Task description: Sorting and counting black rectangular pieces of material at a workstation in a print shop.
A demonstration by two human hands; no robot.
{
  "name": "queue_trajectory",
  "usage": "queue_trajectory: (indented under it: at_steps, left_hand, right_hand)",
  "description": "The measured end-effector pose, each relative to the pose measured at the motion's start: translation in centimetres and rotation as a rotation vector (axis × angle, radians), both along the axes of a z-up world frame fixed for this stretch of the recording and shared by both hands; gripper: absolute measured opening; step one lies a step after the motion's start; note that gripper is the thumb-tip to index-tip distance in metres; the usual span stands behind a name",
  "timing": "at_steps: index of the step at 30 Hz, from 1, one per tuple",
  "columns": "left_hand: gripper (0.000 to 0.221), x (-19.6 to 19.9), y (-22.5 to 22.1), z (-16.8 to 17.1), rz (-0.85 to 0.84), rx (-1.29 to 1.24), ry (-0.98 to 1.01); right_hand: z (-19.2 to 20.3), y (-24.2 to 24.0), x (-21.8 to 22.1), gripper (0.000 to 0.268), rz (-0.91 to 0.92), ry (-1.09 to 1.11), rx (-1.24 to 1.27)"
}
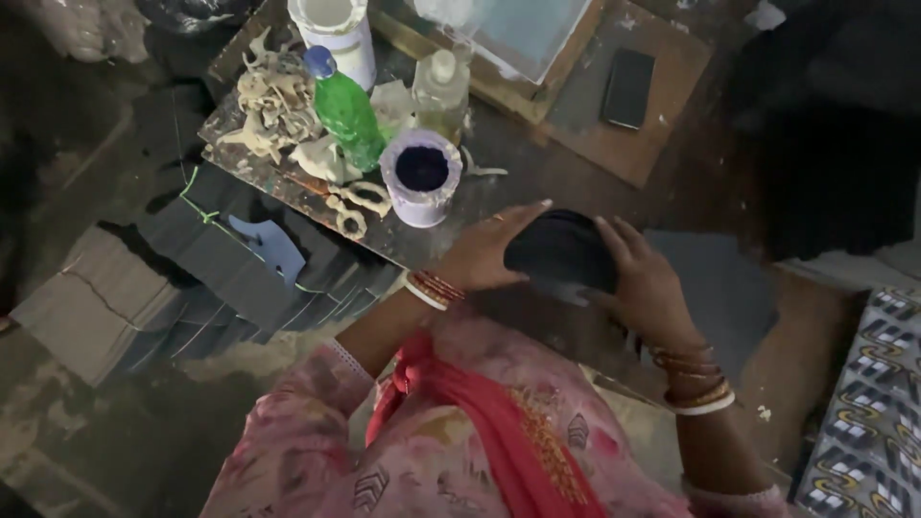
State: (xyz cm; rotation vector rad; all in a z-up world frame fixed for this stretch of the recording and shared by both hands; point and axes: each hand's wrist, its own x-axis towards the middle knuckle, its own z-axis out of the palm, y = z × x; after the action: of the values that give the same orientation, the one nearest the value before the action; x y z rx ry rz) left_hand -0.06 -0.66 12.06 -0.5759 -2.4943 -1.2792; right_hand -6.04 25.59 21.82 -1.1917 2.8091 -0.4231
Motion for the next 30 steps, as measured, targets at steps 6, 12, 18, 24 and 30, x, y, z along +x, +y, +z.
queue_trajectory:
  at_steps: [6,12,18,24,30]
  left_hand:
    - [0.098,-1.3,2.5,5.3,0.102,-0.503,-0.331]
    - [0.092,1.6,2.5,6.5,0.223,-0.595,0.081]
    - [0.081,-0.7,3.9,-1.8,0.198,-0.653,-0.174]
    - [0.093,3.3,1.8,6.3,0.229,-0.766,0.028]
    - [0.086,2.2,1.6,3.3,0.156,-0.751,-0.297]
  right_hand:
    - [-5.3,-2.8,-4.6,0.102,-0.012,0.025,0.385]
    - [-1.3,-1.2,-0.3,0.097,0.015,0.381,0.041]
    - [-9.7,-0.8,-4.2,0.074,0.148,0.273,0.056]
    - [-1.3,-2.2,0.2,0.083,0.103,0.158,0.08]
    - [-5.6,-2.0,-1.1,0.07,0.103,-0.04,0.008]
